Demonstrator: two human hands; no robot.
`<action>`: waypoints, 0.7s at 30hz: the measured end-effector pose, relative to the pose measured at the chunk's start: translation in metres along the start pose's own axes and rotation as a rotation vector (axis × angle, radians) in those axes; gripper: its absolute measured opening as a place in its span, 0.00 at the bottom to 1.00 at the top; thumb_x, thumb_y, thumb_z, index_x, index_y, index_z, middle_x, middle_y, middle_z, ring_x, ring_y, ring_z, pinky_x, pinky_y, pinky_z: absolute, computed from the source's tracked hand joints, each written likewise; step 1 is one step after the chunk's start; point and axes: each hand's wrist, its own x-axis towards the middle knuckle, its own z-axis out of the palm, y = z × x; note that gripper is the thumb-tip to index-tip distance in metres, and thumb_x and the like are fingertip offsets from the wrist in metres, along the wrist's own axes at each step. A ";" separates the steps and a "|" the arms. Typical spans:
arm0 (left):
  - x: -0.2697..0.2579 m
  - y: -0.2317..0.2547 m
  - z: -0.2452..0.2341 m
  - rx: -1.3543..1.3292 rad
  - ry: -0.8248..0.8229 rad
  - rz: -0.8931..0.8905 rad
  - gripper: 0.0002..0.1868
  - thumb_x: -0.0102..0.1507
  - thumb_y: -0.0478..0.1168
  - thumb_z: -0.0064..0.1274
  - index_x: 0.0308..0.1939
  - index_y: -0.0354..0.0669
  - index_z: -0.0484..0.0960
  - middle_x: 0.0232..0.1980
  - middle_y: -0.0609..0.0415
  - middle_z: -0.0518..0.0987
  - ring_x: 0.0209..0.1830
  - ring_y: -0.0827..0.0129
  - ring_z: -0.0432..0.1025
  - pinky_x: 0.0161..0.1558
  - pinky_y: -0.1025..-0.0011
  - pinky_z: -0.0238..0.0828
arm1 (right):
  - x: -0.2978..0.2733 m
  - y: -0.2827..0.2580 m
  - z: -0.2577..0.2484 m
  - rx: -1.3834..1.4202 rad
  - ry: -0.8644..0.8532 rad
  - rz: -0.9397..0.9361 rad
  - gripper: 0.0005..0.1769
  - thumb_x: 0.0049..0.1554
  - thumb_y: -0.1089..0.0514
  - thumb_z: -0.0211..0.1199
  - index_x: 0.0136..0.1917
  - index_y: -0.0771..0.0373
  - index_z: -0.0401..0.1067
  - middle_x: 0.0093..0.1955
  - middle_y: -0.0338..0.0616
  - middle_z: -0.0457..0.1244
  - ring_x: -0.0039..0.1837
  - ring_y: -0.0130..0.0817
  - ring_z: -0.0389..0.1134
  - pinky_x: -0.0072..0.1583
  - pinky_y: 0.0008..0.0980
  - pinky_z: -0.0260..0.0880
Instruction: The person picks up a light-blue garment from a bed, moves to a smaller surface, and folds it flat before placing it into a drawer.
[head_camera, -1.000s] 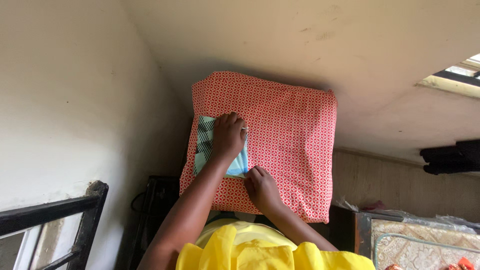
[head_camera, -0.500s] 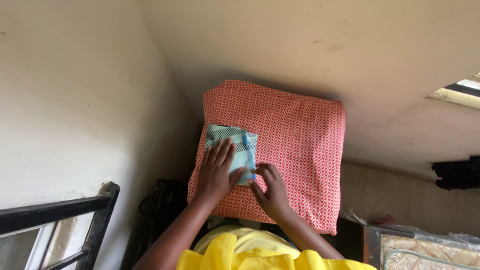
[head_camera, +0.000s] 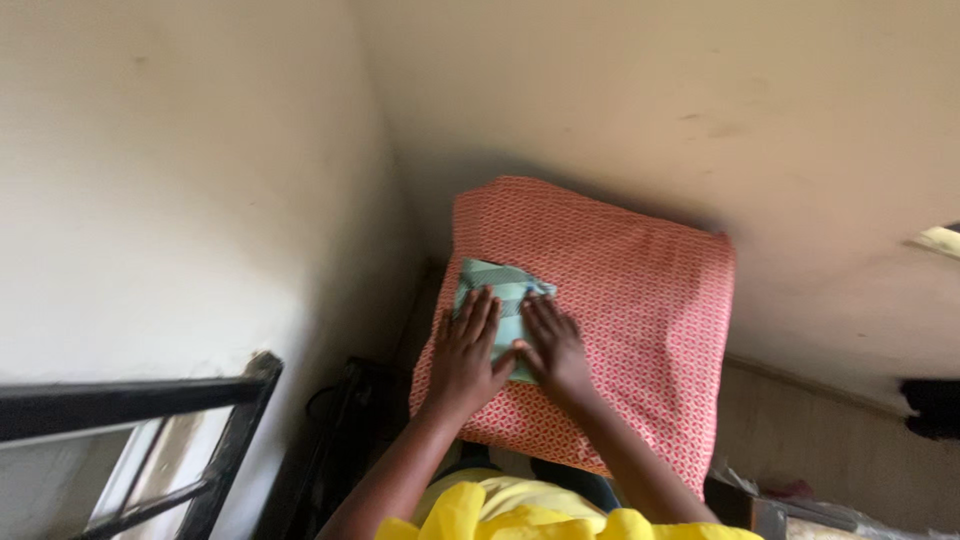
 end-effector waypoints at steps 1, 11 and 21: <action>-0.002 -0.001 -0.001 0.006 0.004 -0.013 0.43 0.69 0.64 0.41 0.78 0.38 0.54 0.83 0.44 0.50 0.83 0.52 0.45 0.76 0.45 0.38 | 0.003 0.008 -0.004 -0.019 0.007 -0.004 0.40 0.65 0.33 0.43 0.80 0.60 0.56 0.84 0.49 0.46 0.85 0.47 0.43 0.78 0.56 0.40; -0.037 -0.008 -0.055 -0.117 0.085 -0.425 0.26 0.55 0.53 0.65 0.48 0.39 0.78 0.52 0.44 0.73 0.53 0.50 0.70 0.53 0.51 0.68 | -0.012 -0.049 -0.023 0.095 -0.003 0.042 0.47 0.46 0.40 0.69 0.73 0.60 0.60 0.78 0.51 0.52 0.82 0.49 0.46 0.78 0.48 0.47; -0.058 -0.001 -0.034 -0.563 0.167 -0.333 0.13 0.64 0.41 0.59 0.48 0.39 0.79 0.55 0.46 0.79 0.57 0.54 0.73 0.59 0.57 0.70 | 0.000 -0.077 -0.005 -0.060 0.070 -0.225 0.38 0.54 0.57 0.66 0.75 0.67 0.60 0.78 0.56 0.56 0.80 0.49 0.53 0.76 0.51 0.51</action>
